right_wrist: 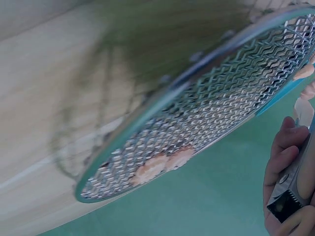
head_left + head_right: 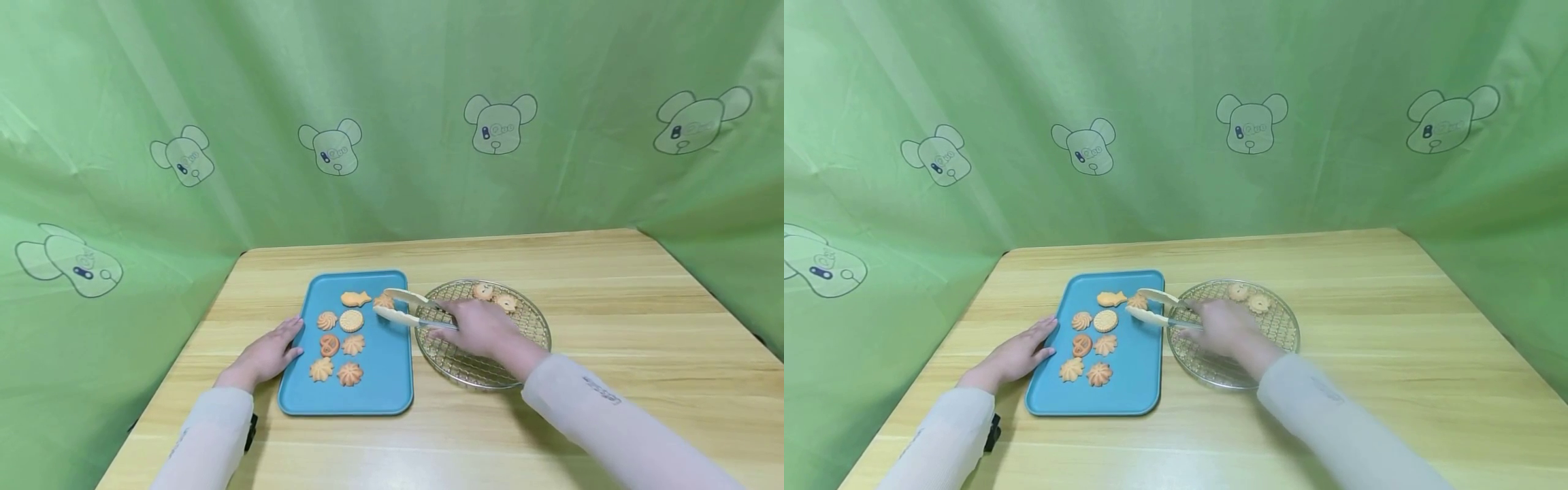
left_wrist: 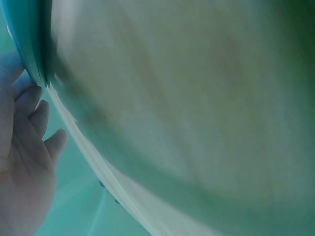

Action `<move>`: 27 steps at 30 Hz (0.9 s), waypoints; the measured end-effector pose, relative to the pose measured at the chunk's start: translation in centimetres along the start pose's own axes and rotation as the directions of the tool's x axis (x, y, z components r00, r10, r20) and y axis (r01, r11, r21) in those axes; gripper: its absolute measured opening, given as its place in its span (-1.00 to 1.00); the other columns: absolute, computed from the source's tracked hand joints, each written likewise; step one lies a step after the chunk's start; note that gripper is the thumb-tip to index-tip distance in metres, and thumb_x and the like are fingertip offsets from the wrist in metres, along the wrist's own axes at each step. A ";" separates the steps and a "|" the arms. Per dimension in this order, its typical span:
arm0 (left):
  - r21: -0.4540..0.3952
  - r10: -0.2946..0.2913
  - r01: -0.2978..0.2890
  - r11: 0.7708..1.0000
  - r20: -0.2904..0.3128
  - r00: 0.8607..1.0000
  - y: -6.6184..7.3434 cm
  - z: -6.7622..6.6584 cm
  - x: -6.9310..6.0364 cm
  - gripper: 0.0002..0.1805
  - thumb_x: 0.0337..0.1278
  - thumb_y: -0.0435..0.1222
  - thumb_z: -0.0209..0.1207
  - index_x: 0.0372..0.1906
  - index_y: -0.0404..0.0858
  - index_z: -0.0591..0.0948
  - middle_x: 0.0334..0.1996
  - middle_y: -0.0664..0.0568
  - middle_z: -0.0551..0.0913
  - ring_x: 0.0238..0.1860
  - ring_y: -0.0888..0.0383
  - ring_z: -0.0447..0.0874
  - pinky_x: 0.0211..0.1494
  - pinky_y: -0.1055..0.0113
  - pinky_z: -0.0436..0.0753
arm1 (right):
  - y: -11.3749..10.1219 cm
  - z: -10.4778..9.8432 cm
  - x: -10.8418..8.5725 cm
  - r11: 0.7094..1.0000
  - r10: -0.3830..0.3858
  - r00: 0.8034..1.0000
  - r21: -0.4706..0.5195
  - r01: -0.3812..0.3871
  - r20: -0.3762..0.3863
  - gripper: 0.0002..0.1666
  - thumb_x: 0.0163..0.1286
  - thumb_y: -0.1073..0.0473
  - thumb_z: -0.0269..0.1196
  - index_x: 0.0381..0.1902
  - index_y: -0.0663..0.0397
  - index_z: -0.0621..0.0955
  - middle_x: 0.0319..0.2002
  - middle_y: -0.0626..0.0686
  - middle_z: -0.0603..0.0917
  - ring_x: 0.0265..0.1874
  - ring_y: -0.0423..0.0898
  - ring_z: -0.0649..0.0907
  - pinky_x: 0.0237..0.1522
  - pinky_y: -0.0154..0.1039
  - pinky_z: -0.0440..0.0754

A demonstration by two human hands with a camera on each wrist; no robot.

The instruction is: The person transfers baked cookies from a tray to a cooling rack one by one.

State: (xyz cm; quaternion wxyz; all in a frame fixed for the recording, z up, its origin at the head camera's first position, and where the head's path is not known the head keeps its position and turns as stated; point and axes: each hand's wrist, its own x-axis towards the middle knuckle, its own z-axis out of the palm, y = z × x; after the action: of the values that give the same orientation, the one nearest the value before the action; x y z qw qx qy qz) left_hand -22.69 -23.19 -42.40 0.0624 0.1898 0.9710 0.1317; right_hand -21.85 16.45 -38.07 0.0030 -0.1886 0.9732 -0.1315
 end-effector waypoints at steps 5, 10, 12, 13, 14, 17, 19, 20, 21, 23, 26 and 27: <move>0.000 0.004 -0.004 1.000 -0.003 1.000 -0.1 0.1 0.0 -0.34 0.39 -0.20 0.04 0.44 -0.40 0.14 0.43 -0.23 0.11 0.42 -0.17 0.04 0.42 -0.06 0.12 | 0.7 -0.4 -0.5 1.000 0.004 1.000 -0.013 -0.004 -0.011 -0.15 0.24 -0.33 0.21 0.39 -0.11 0.36 -0.02 0.18 0.64 -0.70 -0.15 0.44 -0.82 -0.27 0.39; 0.001 0.004 -0.004 1.000 -0.004 1.000 -0.3 0.3 0.1 -0.33 0.39 -0.18 0.04 0.44 -0.39 0.13 0.44 -0.22 0.10 0.42 -0.16 0.04 0.42 -0.05 0.12 | 2.0 -0.9 -1.0 0.999 -0.011 1.000 -0.048 0.010 -0.021 -0.09 0.23 -0.43 0.14 0.39 -0.04 0.37 -0.06 0.23 0.65 -0.53 -0.02 0.60 -0.71 -0.21 0.51; 0.002 0.005 -0.005 1.000 -0.006 1.000 -0.3 0.3 0.2 -0.33 0.39 -0.18 0.04 0.44 -0.39 0.14 0.44 -0.22 0.10 0.42 -0.17 0.04 0.42 -0.05 0.12 | 2.5 -1.2 -1.2 0.997 -0.014 0.999 -0.077 0.011 -0.037 -0.09 0.23 -0.46 0.10 0.38 -0.06 0.37 0.04 0.25 0.61 -0.32 0.10 0.66 -0.56 -0.10 0.60; 0.002 0.005 -0.005 1.000 -0.006 1.000 -0.3 0.3 0.2 -0.33 0.39 -0.18 0.04 0.44 -0.39 0.14 0.44 -0.22 0.10 0.42 -0.16 0.04 0.42 -0.05 0.12 | 2.8 -1.3 -1.3 0.996 -0.018 0.999 -0.083 0.014 -0.046 -0.09 0.24 -0.46 0.10 0.38 -0.06 0.37 0.07 0.26 0.59 -0.22 0.14 0.66 -0.46 -0.04 0.64; 0.001 0.004 -0.004 1.000 -0.006 1.000 -0.4 0.4 0.2 -0.33 0.39 -0.17 0.04 0.44 -0.38 0.13 0.44 -0.22 0.10 0.42 -0.16 0.04 0.42 -0.04 0.12 | 3.0 -1.4 -1.4 0.996 -0.020 0.998 -0.086 0.016 -0.053 -0.09 0.24 -0.46 0.09 0.38 -0.06 0.37 0.07 0.26 0.59 -0.16 0.17 0.65 -0.36 0.02 0.65; 0.007 0.006 -0.006 1.000 -0.005 1.000 -0.4 0.3 0.2 -0.33 0.39 -0.17 0.04 0.44 -0.39 0.13 0.44 -0.22 0.10 0.42 -0.17 0.04 0.42 -0.05 0.12 | 3.6 -1.6 -1.9 0.996 -0.018 0.998 -0.085 0.013 -0.061 -0.09 0.25 -0.46 0.08 0.38 -0.04 0.38 0.06 0.23 0.61 -0.06 0.19 0.62 -0.17 0.13 0.62; 0.006 0.006 -0.006 1.000 -0.005 1.000 -0.3 0.3 0.2 -0.33 0.39 -0.18 0.04 0.44 -0.39 0.13 0.44 -0.22 0.10 0.42 -0.17 0.04 0.42 -0.04 0.12 | 4.0 -1.8 -2.2 0.997 -0.017 0.998 -0.078 0.012 -0.057 -0.08 0.25 -0.45 0.09 0.38 0.00 0.37 0.07 0.25 0.60 -0.04 0.20 0.61 -0.15 0.13 0.62; 0.006 0.005 -0.005 1.000 -0.005 1.000 -0.3 0.3 0.2 -0.33 0.39 -0.18 0.04 0.44 -0.39 0.13 0.44 -0.22 0.10 0.42 -0.17 0.04 0.42 -0.04 0.12 | 4.2 -1.8 -2.3 0.997 -0.012 0.998 -0.075 0.008 -0.055 -0.07 0.25 -0.46 0.08 0.38 0.01 0.37 0.08 0.25 0.59 -0.02 0.22 0.60 -0.19 0.11 0.63; 0.006 0.008 -0.008 1.000 -0.006 1.000 -0.3 0.3 0.2 -0.33 0.39 -0.18 0.05 0.44 -0.39 0.13 0.43 -0.23 0.10 0.42 -0.17 0.04 0.42 -0.05 0.12 | 4.3 -1.9 -2.4 0.997 -0.005 0.998 -0.072 0.002 -0.055 -0.06 0.24 -0.47 0.08 0.38 0.01 0.37 0.11 0.26 0.57 -0.01 0.23 0.59 -0.25 0.09 0.65; 0.004 0.008 -0.008 1.000 -0.008 1.000 -0.3 0.2 0.2 -0.33 0.38 -0.19 0.05 0.44 -0.40 0.13 0.43 -0.23 0.10 0.42 -0.18 0.04 0.42 -0.06 0.12 | 4.7 -2.0 -2.6 0.998 0.010 0.999 -0.065 -0.013 -0.050 -0.05 0.23 -0.47 0.09 0.39 0.01 0.35 0.05 0.26 0.60 -0.13 0.20 0.63 -0.43 -0.02 0.65; 0.001 0.001 -0.001 1.000 -0.005 1.000 -0.2 0.3 0.2 -0.32 0.39 -0.18 0.04 0.45 -0.39 0.13 0.44 -0.22 0.09 0.42 -0.16 0.03 0.42 -0.05 0.12 | 5.1 -2.3 -2.9 0.998 0.022 0.999 -0.060 -0.025 -0.045 -0.03 0.22 -0.49 0.08 0.39 0.01 0.35 0.04 0.28 0.60 -0.32 0.14 0.65 -0.62 -0.15 0.55; 0.001 0.002 -0.002 1.000 -0.004 1.000 -0.3 0.3 0.2 -0.32 0.39 -0.17 0.04 0.45 -0.39 0.13 0.44 -0.22 0.09 0.42 -0.16 0.03 0.42 -0.05 0.12 | 5.2 -2.4 -3.0 0.998 0.027 0.999 -0.059 -0.030 -0.042 -0.03 0.22 -0.49 0.08 0.38 0.02 0.36 0.02 0.28 0.61 -0.40 0.09 0.63 -0.65 -0.18 0.51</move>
State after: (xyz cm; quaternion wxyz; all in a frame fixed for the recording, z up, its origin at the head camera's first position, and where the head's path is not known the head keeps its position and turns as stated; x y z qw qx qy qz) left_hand -22.92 -23.27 -42.77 0.0600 0.1907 0.9709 0.1315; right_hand -21.09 22.85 -37.22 -0.0206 -0.1721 0.9791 -0.1062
